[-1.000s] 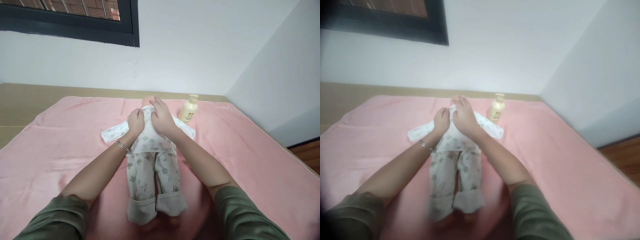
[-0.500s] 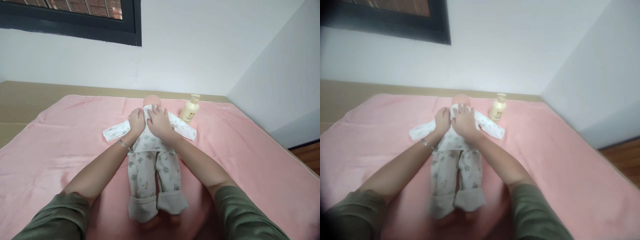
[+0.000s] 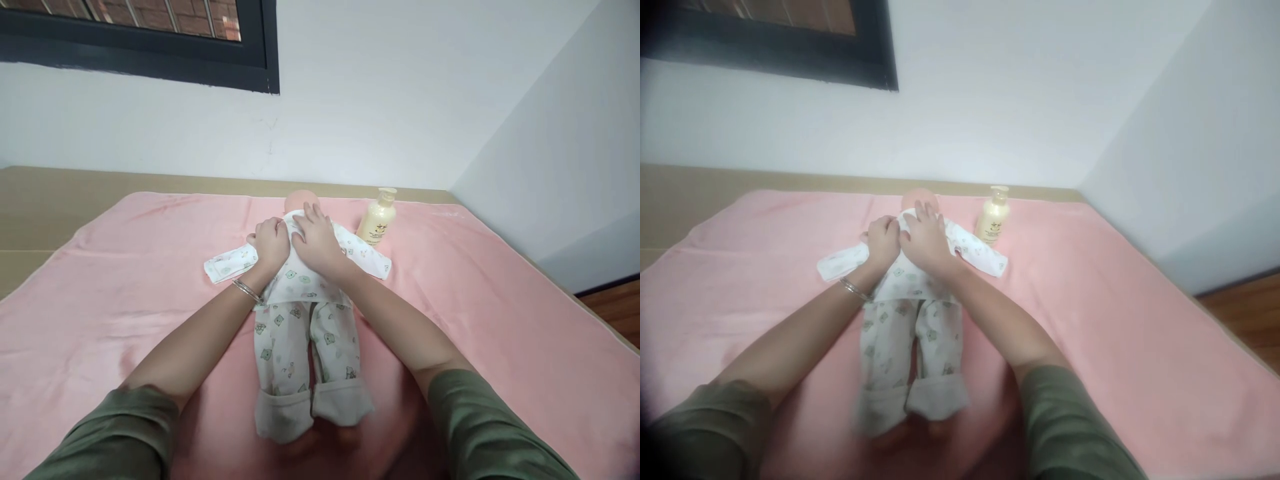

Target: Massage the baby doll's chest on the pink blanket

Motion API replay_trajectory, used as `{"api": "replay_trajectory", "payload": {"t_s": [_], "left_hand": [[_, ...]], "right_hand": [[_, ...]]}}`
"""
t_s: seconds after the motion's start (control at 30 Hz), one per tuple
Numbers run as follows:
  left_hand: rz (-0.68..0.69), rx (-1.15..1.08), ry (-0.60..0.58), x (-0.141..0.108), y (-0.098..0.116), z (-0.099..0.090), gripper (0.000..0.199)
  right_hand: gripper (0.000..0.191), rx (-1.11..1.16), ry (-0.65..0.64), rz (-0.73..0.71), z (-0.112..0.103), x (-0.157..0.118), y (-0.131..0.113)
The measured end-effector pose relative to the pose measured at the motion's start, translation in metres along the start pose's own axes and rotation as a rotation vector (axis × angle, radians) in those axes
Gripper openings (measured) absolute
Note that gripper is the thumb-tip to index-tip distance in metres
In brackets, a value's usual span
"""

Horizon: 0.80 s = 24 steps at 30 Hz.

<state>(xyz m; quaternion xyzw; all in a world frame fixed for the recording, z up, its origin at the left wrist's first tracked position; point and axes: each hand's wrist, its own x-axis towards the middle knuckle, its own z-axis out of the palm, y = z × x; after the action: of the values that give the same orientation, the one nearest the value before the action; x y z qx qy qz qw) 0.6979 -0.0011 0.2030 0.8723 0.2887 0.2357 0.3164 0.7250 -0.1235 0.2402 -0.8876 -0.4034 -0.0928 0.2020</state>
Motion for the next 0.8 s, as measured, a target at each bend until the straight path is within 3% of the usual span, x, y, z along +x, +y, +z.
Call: {"api": "replay_trajectory", "payload": {"t_s": [0.13, 0.3, 0.37, 0.47, 0.57, 0.63, 0.7, 0.8], "left_hand": [[0.045, 0.038, -0.004, 0.001, -0.002, 0.001, 0.038], [0.139, 0.092, -0.083, 0.010, -0.004, -0.005, 0.038], [0.123, 0.111, -0.133, 0.016, -0.009, -0.009, 0.040], [0.024, 0.220, -0.122, 0.025, -0.020, -0.014, 0.042], [-0.068, 0.237, -0.006, 0.026, -0.027, -0.020, 0.047], [-0.049, 0.175, 0.073, 0.023, -0.019, -0.024, 0.055], [0.015, 0.057, 0.108, 0.019, 0.002, -0.025, 0.054], [0.124, -0.213, 0.090, 0.016, 0.054, -0.021, 0.046]], "right_hand": [[0.055, -0.031, 0.119, 0.071, -0.004, -0.003, -0.004], [0.052, -0.091, -0.114, 0.048, 0.003, -0.008, -0.006], [0.052, -0.064, -0.238, -0.027, -0.011, -0.011, -0.005], [0.043, 0.103, -0.365, -0.116, -0.055, -0.017, 0.001], [0.046, 0.290, -0.169, -0.050, -0.105, -0.019, 0.021], [0.049, 0.319, -0.003, 0.040, -0.127, -0.016, 0.043], [0.052, 0.299, 0.123, 0.154, -0.137, -0.011, 0.067], [0.057, 0.197, 0.279, 0.297, -0.133, -0.001, 0.099]]}}
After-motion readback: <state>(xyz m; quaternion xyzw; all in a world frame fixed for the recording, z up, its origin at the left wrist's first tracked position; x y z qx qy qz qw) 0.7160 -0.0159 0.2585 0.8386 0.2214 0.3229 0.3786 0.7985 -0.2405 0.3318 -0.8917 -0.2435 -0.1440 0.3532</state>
